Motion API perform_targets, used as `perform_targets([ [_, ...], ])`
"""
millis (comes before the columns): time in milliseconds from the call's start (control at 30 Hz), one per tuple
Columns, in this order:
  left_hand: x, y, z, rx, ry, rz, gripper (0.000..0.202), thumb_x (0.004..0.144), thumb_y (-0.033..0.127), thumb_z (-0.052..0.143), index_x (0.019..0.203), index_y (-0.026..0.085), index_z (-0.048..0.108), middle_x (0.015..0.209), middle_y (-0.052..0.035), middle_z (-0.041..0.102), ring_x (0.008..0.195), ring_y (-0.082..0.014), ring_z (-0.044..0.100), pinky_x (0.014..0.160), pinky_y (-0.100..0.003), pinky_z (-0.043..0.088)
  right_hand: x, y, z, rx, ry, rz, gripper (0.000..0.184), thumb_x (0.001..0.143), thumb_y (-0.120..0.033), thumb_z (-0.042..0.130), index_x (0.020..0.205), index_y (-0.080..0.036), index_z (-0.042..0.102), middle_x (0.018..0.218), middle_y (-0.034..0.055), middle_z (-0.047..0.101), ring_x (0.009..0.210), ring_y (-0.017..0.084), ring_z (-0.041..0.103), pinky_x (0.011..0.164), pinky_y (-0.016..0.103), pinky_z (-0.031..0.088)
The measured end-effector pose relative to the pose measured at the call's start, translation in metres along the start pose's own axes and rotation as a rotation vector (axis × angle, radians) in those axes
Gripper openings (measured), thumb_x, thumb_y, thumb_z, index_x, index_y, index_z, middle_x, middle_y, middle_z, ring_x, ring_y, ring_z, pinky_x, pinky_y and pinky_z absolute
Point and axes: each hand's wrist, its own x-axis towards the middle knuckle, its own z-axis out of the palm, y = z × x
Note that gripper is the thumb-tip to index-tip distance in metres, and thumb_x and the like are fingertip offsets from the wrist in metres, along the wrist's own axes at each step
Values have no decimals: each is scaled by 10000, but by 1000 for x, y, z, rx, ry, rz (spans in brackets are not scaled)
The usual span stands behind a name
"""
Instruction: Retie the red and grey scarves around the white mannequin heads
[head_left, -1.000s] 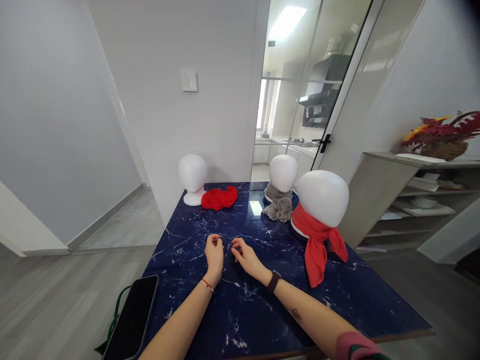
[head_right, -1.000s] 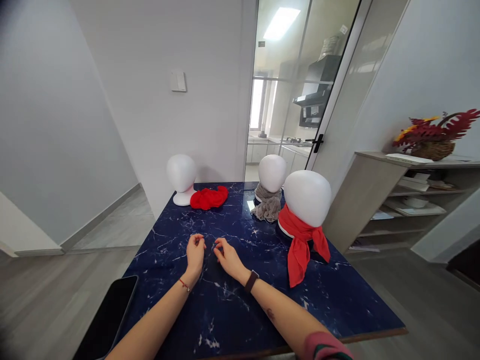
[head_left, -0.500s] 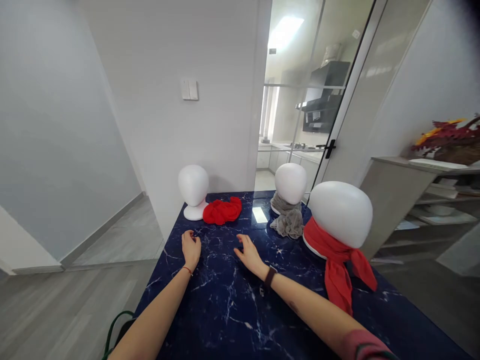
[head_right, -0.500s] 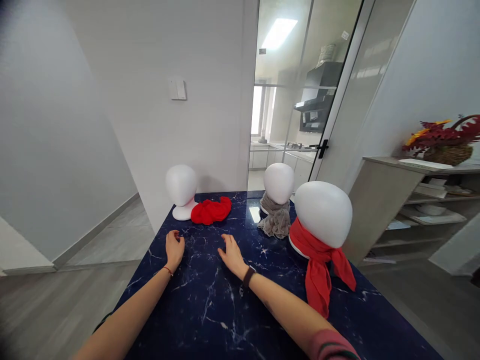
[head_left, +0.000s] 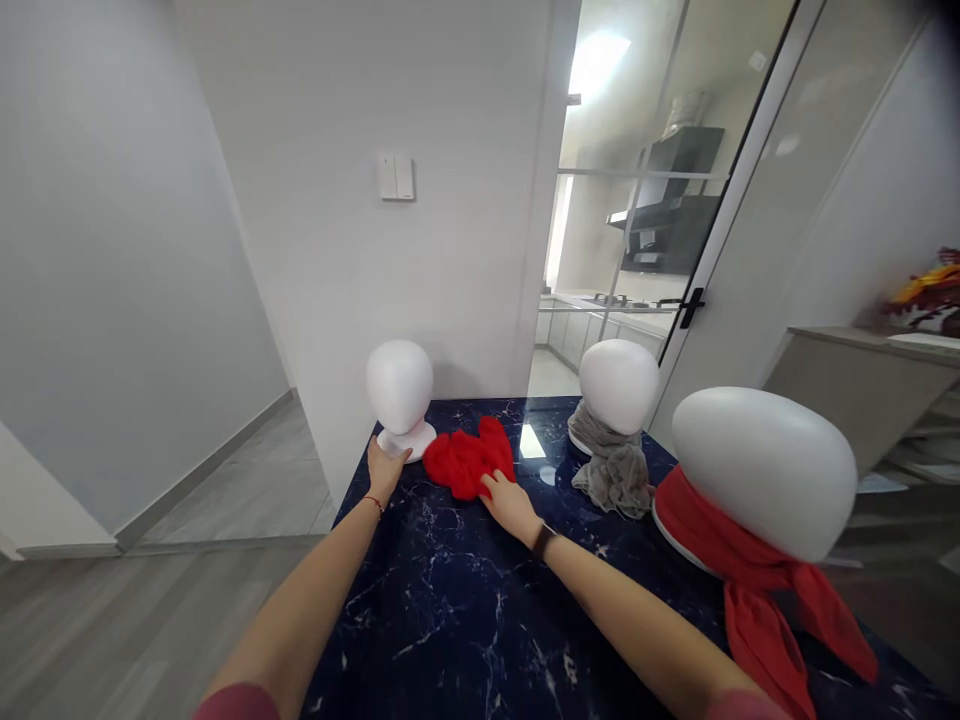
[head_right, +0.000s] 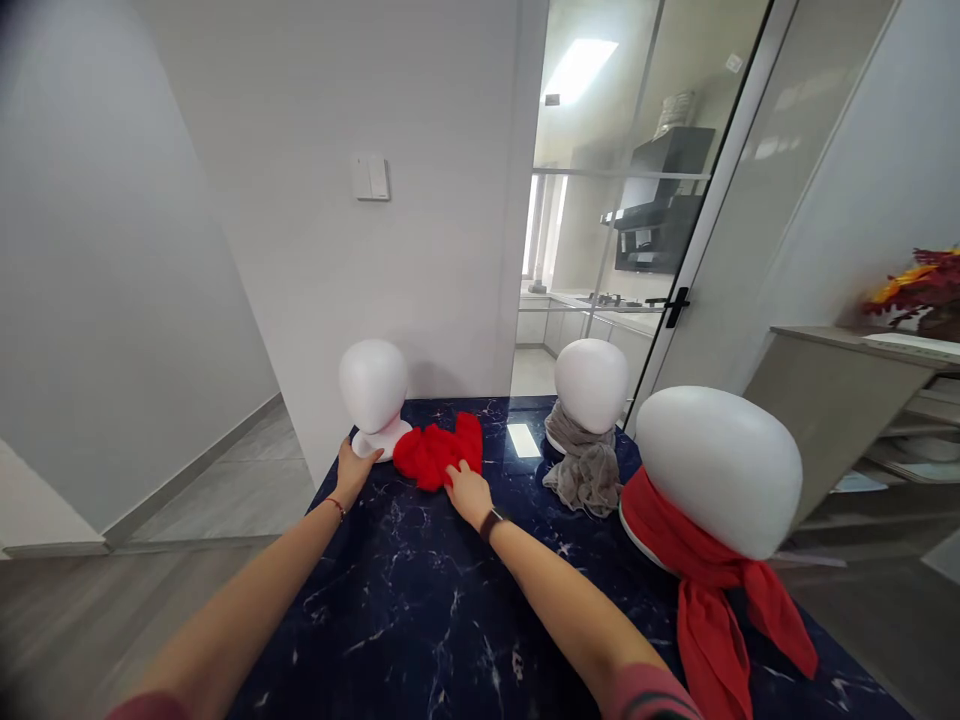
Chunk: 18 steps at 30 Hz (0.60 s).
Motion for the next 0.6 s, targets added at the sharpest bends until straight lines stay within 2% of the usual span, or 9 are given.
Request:
perform_targets([
  [100,16,-2,10,-19,-20,5,813,559,323,784,1239,82,408,1269,-219,503,1227,-337,454,1031,-468,350,-64,22,-9,-20,-40,-34,244,903,-254,423,1101,-213,558,1055,73,590,830,174,641,720,247,440],
  [167,25,0,17,-42,-28,23,816,536,341,797,1223,106,425,1236,-187,540,1194,-322,491,1012,-457,376,-115,39,-13,-21,-55,-41,227,894,-264,426,1073,-224,559,1066,64,593,827,178,645,686,239,436],
  [267,36,4,28,-74,-6,30,807,488,342,820,1183,152,457,1197,-141,579,1156,-312,524,983,-448,403,-185,63,-19,-35,-68,84,206,881,-317,431,998,-246,585,1021,56,617,766,198,659,634,260,438],
  [333,41,5,34,-89,23,6,796,469,327,826,1160,156,470,1183,-145,587,1146,-327,529,973,-461,406,-216,73,-23,-6,-62,183,219,883,-368,418,946,-261,598,979,50,640,757,208,666,613,264,435],
  [400,42,6,37,-109,45,-21,754,477,309,820,1135,157,484,1152,-145,604,1118,-331,549,948,-464,423,-232,78,-28,50,-43,252,233,879,-407,416,884,-269,604,932,39,660,769,209,670,603,256,430],
  [500,37,8,37,-150,74,-35,698,503,300,807,1114,170,496,1122,-128,621,1077,-313,576,905,-442,455,-236,80,-34,94,-39,309,255,862,-445,427,804,-261,594,885,31,677,768,212,669,591,251,425],
  [567,28,14,34,-174,100,-34,691,505,313,808,1107,171,501,1104,-121,629,1050,-306,587,885,-436,465,-231,81,-36,94,-51,323,252,843,-461,454,892,-261,598,929,44,685,810,236,670,618,268,441],
  [600,23,18,30,-185,114,-29,693,503,324,811,1105,172,504,1097,-118,632,1040,-304,591,881,-436,465,-228,81,-38,97,-55,320,293,832,-466,475,1012,-263,585,966,56,685,845,252,669,646,282,453],
])
